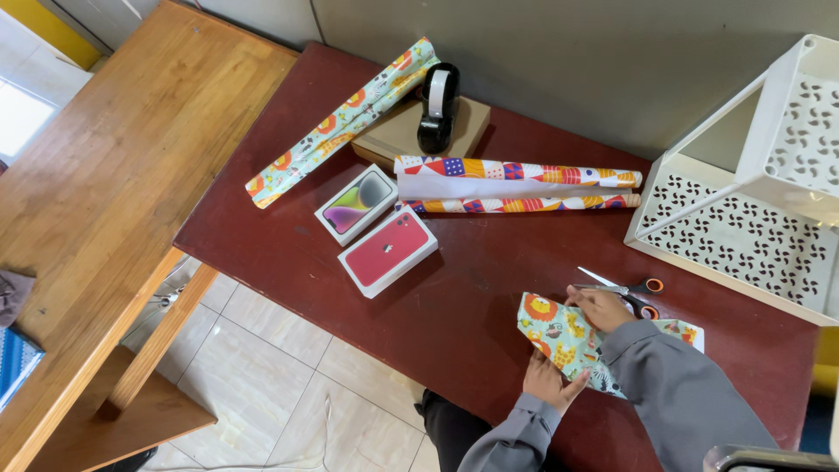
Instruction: The person wraps a small rectangular box with patterned wrapping paper on a table. They fold the paper edges, smooth the surface, and secure the folds with tape. Scissors and a tape dispenser are visible on the table.
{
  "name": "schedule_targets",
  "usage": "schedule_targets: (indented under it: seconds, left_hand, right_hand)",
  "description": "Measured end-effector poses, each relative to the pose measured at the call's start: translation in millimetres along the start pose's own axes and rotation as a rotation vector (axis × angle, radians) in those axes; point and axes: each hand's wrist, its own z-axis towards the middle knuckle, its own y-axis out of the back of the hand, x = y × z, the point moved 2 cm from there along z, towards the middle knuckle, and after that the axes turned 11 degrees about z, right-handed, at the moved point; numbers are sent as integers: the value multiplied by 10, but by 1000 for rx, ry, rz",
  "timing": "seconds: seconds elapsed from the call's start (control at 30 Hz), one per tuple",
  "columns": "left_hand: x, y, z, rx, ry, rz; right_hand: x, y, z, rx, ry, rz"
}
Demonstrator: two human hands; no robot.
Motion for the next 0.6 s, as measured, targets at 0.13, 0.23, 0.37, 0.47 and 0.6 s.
schedule_targets:
  seconds: [0.13,0.23,0.37,0.47,0.6]
  left_hand:
    - [16,-31,21,41,4,30]
    - [53,-51,10,32,-33,61]
    - [185,-123,-14,82,32,-81]
    - [301,-114,47,-43,216,-616]
    - [406,160,307,-389,363,-1111]
  right_hand:
    - [-122,1,69,77,-7,-13]
    - [-16,-78,-6,78,8,-119]
    - [28,-123,-118,60,-328,70]
    - [52,-96,-81,30,-68,155]
    - [25,-102,-63,-13,0,114]
